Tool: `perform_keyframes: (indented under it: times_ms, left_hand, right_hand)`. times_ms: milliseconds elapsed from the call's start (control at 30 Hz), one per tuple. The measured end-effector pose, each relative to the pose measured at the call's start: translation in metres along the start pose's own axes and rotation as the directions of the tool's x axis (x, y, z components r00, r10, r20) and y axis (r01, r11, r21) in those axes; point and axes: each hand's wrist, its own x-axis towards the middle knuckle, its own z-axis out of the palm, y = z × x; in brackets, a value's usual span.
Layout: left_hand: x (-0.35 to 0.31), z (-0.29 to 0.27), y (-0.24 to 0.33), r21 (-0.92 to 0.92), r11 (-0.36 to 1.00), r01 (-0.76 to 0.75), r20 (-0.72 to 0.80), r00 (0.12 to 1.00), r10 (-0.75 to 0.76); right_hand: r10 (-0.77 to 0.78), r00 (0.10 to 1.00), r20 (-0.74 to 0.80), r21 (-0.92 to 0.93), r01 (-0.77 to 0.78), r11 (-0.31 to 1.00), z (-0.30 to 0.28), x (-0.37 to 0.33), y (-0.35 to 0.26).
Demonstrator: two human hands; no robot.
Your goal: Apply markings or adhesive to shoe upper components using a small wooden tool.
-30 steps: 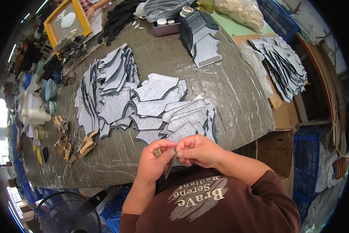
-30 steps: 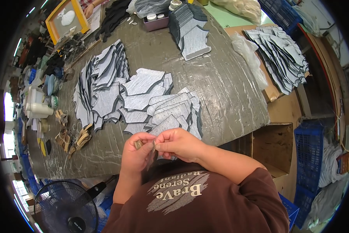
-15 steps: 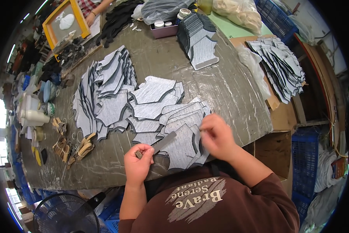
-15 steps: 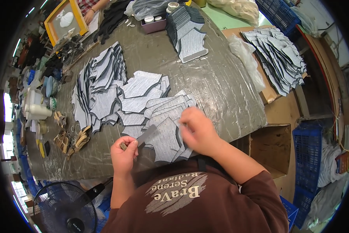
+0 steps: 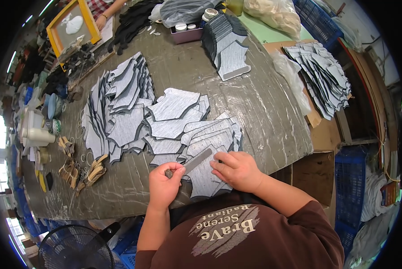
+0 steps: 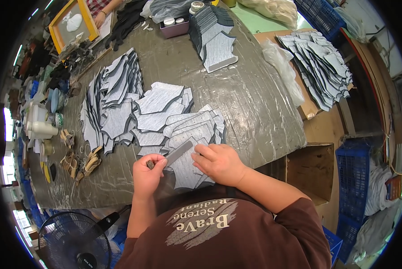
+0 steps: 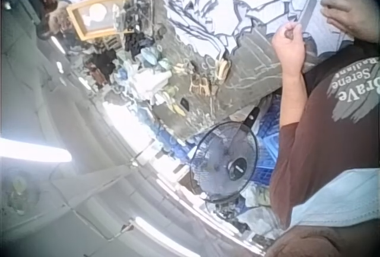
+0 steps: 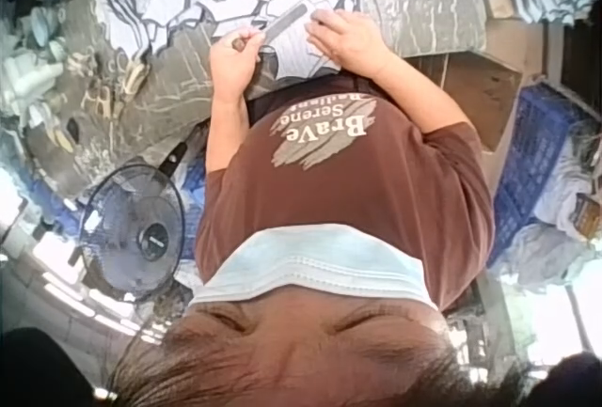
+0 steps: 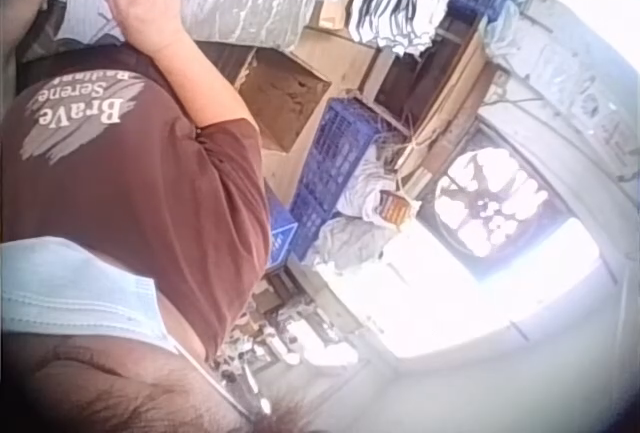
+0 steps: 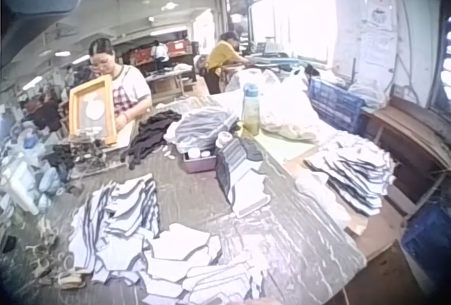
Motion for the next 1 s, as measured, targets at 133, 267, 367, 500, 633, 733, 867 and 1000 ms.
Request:
perform_keyframes:
  times_ms: [133,267,367,500,633,733,867,1000]
  left_hand:
    - [0.002,0.000,0.002,-0.025,0.999,0.038,0.004,0.999,-0.038]
    - [0.005,0.001,0.000,0.001,0.999,0.038,0.010,0.999,-0.038]
    - [0.006,0.001,-0.001,0.047,0.997,0.063,0.009,0.998,-0.063]
    - [0.008,0.004,-0.012,0.189,0.960,-0.207,-0.020,0.977,0.214]
    - [0.007,0.007,-0.005,0.331,0.891,-0.310,0.020,0.947,0.322]
    - [0.006,0.008,-0.008,0.337,0.867,-0.368,0.005,0.921,0.389]
    - [0.004,0.008,-0.009,0.292,0.870,-0.397,-0.008,0.909,0.417]
    - [-0.003,0.007,-0.008,0.220,0.867,-0.446,-0.087,0.877,0.473]
  right_hand:
    - [-0.003,1.000,0.004,-0.018,0.003,1.000,0.000,0.001,0.000]
    - [-0.009,1.000,0.027,-0.048,0.010,0.999,0.002,-0.001,0.000]
    - [-0.011,0.999,0.044,-0.059,0.013,0.998,0.003,-0.001,0.000]
    - [-0.006,0.999,0.051,-0.069,0.010,0.998,0.001,0.001,-0.001]
    - [0.004,0.999,0.051,-0.072,0.000,0.997,0.000,0.001,-0.001]
    - [-0.005,0.998,0.057,-0.065,0.009,0.998,-0.002,0.003,-0.002]
    - [0.060,0.997,0.044,-0.016,-0.059,0.998,-0.006,0.003,-0.005]
    - [0.359,0.932,-0.042,0.185,-0.346,0.920,-0.011,0.013,-0.010]
